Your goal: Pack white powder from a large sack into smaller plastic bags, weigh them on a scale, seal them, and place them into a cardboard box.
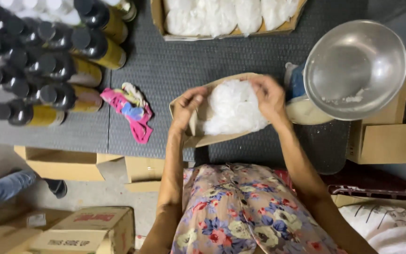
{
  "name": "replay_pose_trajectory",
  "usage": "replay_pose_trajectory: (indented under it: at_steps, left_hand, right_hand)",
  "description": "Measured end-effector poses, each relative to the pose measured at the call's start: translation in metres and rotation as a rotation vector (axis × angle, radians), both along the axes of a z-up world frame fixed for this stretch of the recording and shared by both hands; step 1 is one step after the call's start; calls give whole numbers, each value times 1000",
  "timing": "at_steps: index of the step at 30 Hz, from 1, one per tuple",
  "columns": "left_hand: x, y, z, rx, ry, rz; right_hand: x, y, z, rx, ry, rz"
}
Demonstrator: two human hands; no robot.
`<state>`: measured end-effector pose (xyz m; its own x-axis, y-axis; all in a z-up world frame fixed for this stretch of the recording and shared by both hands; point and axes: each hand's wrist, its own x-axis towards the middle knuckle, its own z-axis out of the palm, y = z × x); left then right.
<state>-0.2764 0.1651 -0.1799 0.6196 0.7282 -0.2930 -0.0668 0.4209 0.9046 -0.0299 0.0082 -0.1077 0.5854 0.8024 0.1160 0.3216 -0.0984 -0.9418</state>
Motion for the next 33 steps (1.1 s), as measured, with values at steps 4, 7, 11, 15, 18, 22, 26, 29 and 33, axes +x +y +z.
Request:
replay_pose_trajectory:
  at_steps: [4, 7, 11, 15, 18, 22, 26, 29, 33]
  left_hand:
    - [3, -60, -7, 360, 179, -97]
    - [14, -102, -2, 448, 306, -141]
    - [19, -144, 9, 647, 354, -200]
    - [17, -153, -15, 991, 552, -229]
    - [4, -145, -42, 920, 703, -287]
    - [-14, -109, -44, 1036, 903, -73]
    - [-23, -83, -83, 743, 1157, -284]
    - [-27, -88, -72, 759, 1140, -316]
    - [-26, -99, -52, 841, 951, -25]
  right_hand:
    - [-37, -53, 2, -93, -319, 143]
    - [-52, -80, -15, -70, -546, 136]
    - [-52, -98, -69, -27, -279, -17]
    - [-50, -101, -59, -113, -90, -60]
    - [-53, -101, -57, -115, -505, 76]
    - [-49, -82, -73, -251, -632, 195]
    - [-56, -52, -89, -494, -499, 278]
    - [-63, -32, -110, -520, -487, 282]
    - [-65, -24, -129, -490, -507, 300]
